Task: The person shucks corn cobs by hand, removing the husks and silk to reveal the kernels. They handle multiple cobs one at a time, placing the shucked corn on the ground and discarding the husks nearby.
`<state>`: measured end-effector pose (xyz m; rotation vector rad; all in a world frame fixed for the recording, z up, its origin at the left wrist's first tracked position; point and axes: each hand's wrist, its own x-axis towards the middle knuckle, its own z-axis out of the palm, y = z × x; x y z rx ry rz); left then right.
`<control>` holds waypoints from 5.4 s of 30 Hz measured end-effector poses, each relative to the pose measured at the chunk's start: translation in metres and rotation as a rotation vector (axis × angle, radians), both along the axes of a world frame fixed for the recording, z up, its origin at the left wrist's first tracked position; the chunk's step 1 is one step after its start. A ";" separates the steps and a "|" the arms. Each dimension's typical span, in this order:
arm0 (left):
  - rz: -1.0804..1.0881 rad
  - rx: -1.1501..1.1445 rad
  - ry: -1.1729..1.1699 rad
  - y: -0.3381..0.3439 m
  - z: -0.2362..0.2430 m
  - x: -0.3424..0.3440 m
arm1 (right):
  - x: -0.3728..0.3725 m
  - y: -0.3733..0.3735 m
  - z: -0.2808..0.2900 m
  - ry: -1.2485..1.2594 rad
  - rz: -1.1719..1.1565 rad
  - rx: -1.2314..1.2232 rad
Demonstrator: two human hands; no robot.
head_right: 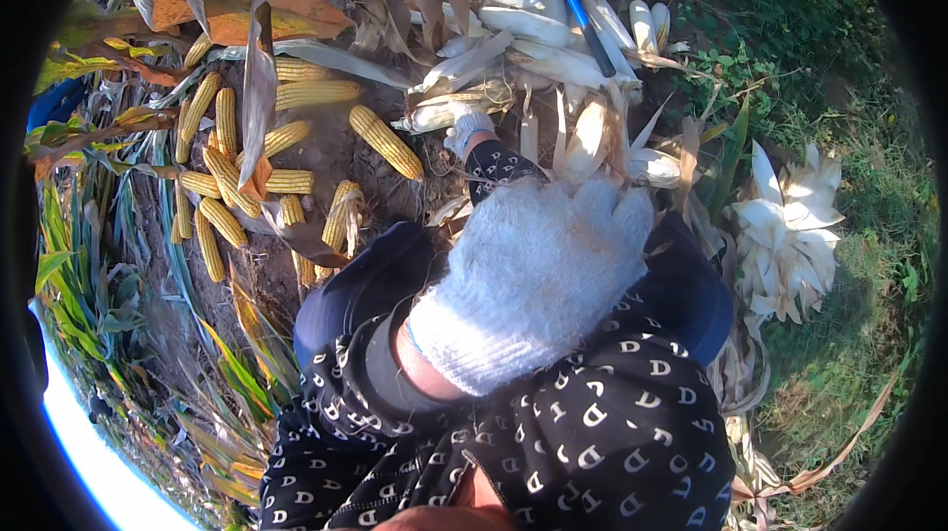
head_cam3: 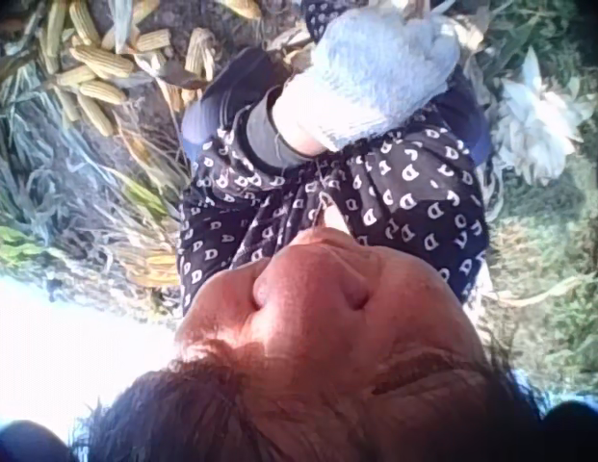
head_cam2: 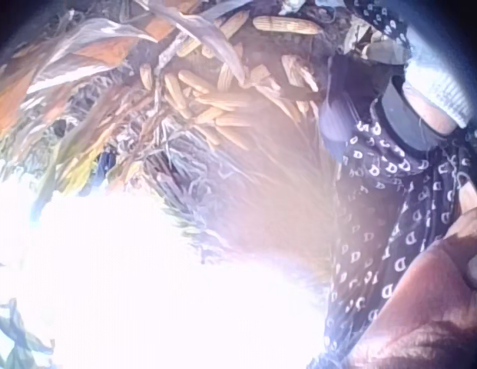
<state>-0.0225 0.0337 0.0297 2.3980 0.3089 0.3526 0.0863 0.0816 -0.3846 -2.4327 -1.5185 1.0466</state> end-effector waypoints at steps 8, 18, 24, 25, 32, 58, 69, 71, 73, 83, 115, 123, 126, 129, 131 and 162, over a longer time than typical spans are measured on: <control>0.105 0.035 -0.006 0.017 -0.004 0.003 | 0.014 0.039 -0.071 -0.031 -0.039 -0.238; -0.004 0.000 0.061 0.004 -0.005 0.011 | -0.030 -0.053 0.029 1.517 -1.233 0.382; -0.022 0.065 -0.004 -0.008 -0.002 0.014 | -0.020 -0.089 0.092 1.598 -1.123 0.394; 0.023 0.018 -0.069 -0.011 -0.001 0.013 | -0.015 -0.090 0.108 1.623 -1.100 0.412; 0.317 -0.028 -0.364 0.002 0.007 -0.003 | 0.027 -0.096 0.250 1.657 -0.895 0.632; 0.365 -1.090 -0.710 -0.005 -0.021 0.042 | 0.036 -0.189 0.397 0.737 -0.281 0.492; 0.339 -0.884 -0.500 0.012 -0.028 0.036 | 0.036 -0.202 0.399 0.795 -0.333 0.509; 0.345 -0.669 -0.469 0.011 -0.026 0.034 | 0.033 -0.203 0.396 0.798 -0.344 0.559; 0.362 -0.133 -0.435 0.007 -0.027 0.026 | 0.032 -0.204 0.392 0.711 -0.332 0.591; 0.226 -0.201 -0.463 0.031 -0.082 0.028 | 0.035 -0.202 0.391 0.544 -0.224 0.701; 0.391 -1.816 -0.732 -0.021 -0.033 0.061 | 0.039 -0.178 0.363 0.840 -0.798 1.116; 0.208 -1.331 -0.675 -0.033 -0.014 0.020 | 0.112 -0.182 0.365 1.609 -0.993 1.309; 0.222 -0.488 -0.442 -0.023 -0.025 0.016 | 0.140 -0.204 0.365 1.599 -0.972 1.276; 0.134 -0.712 -0.126 -0.014 -0.031 0.014 | 0.141 -0.210 0.366 1.189 -0.905 1.282; 0.238 -0.330 -0.068 -0.010 -0.030 0.013 | 0.131 -0.204 0.372 0.937 -0.788 1.167; 0.373 -1.093 -0.661 -0.015 -0.020 0.045 | 0.042 -0.180 0.342 0.753 -0.694 0.965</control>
